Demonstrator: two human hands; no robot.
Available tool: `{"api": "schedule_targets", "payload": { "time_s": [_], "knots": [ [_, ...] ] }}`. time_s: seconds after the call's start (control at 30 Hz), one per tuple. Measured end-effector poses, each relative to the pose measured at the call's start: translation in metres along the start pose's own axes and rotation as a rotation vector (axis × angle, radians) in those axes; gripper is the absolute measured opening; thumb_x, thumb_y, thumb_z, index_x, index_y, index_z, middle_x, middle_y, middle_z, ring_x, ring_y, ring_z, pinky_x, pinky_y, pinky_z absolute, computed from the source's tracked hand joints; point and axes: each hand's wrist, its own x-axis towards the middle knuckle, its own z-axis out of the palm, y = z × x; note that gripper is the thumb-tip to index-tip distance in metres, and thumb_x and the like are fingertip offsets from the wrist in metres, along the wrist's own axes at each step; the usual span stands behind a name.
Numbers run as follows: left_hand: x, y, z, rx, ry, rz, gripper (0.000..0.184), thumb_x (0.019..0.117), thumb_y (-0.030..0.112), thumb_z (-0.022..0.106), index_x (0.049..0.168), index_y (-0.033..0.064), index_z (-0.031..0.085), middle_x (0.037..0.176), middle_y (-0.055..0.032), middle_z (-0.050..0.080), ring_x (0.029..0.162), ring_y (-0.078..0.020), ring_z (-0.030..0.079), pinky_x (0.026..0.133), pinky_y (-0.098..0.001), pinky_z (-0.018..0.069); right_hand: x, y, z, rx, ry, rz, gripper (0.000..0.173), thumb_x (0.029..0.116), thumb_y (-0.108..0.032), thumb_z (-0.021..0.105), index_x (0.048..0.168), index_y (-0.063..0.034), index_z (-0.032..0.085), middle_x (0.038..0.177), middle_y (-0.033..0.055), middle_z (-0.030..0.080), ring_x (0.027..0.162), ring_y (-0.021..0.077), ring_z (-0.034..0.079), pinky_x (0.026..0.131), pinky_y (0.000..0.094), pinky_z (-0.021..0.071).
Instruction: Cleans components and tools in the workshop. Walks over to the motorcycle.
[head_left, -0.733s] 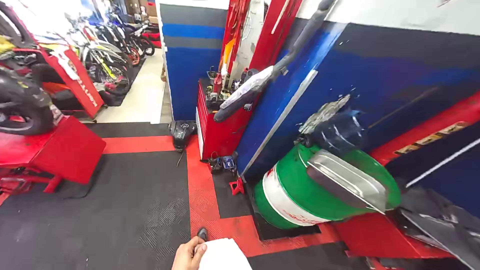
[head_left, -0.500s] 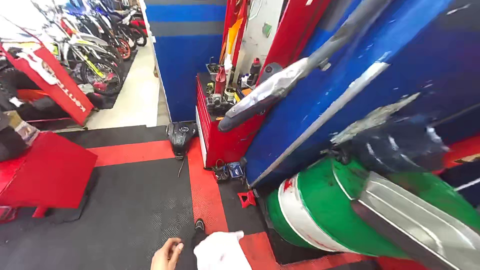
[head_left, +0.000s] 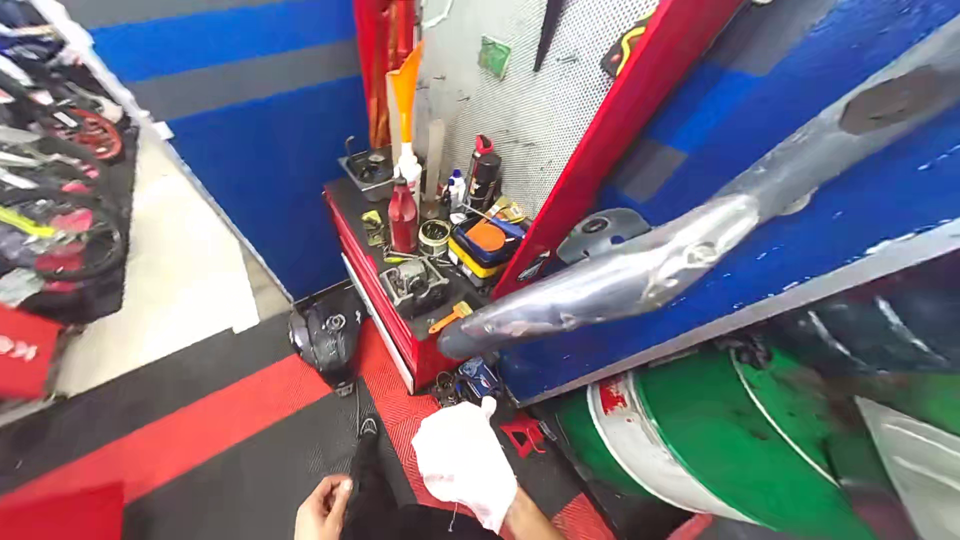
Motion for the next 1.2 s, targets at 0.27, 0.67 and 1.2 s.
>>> {"api": "schedule_targets", "payload": {
  "time_s": [0.27, 0.67, 1.2],
  "knots": [
    [0.326, 0.288, 0.058, 0.369, -0.481, 0.956, 0.032, 0.1037, 0.034, 0.057, 0.119, 0.0111, 0.074, 0.12, -0.0083, 0.072, 0.118, -0.0239, 0.065, 0.106, -0.0464, 0.0513, 0.091, -0.011, 0.009, 0.209, 0.646, -0.052, 0.021, 0.081, -0.029, 0.082, 0.094, -0.0137, 0.076, 0.095, -0.0012, 0.075, 0.094, 0.0103, 0.072, 0.088, 0.0382, 0.0611],
    [0.502, 0.482, 0.288, 1.114, -0.726, 1.166, 0.047, 0.0934, -0.001, 0.057, 0.14, 0.0078, 0.06, 0.144, -0.0173, 0.059, 0.138, -0.044, 0.047, 0.108, -0.0641, 0.0423, 0.125, -0.088, -0.074, 1.451, 0.861, 0.198, 0.064, 0.1059, -0.05, 0.018, 0.072, -0.0211, 0.064, 0.07, -0.0013, 0.07, 0.067, 0.0094, 0.069, 0.062, 0.0278, 0.0578],
    [0.518, 0.5, 0.255, 1.182, -0.81, 1.256, 0.048, 0.0927, 0.008, 0.063, 0.139, -0.0009, 0.055, 0.138, -0.0253, 0.057, 0.131, -0.0414, 0.054, 0.109, -0.0555, 0.046, 0.202, 0.003, -0.045, 1.54, 0.464, -0.074, 0.059, 0.0941, -0.065, 0.045, 0.092, -0.0113, 0.069, 0.081, 0.0054, 0.068, 0.077, 0.016, 0.065, 0.066, 0.035, 0.0538]
  ]
}}
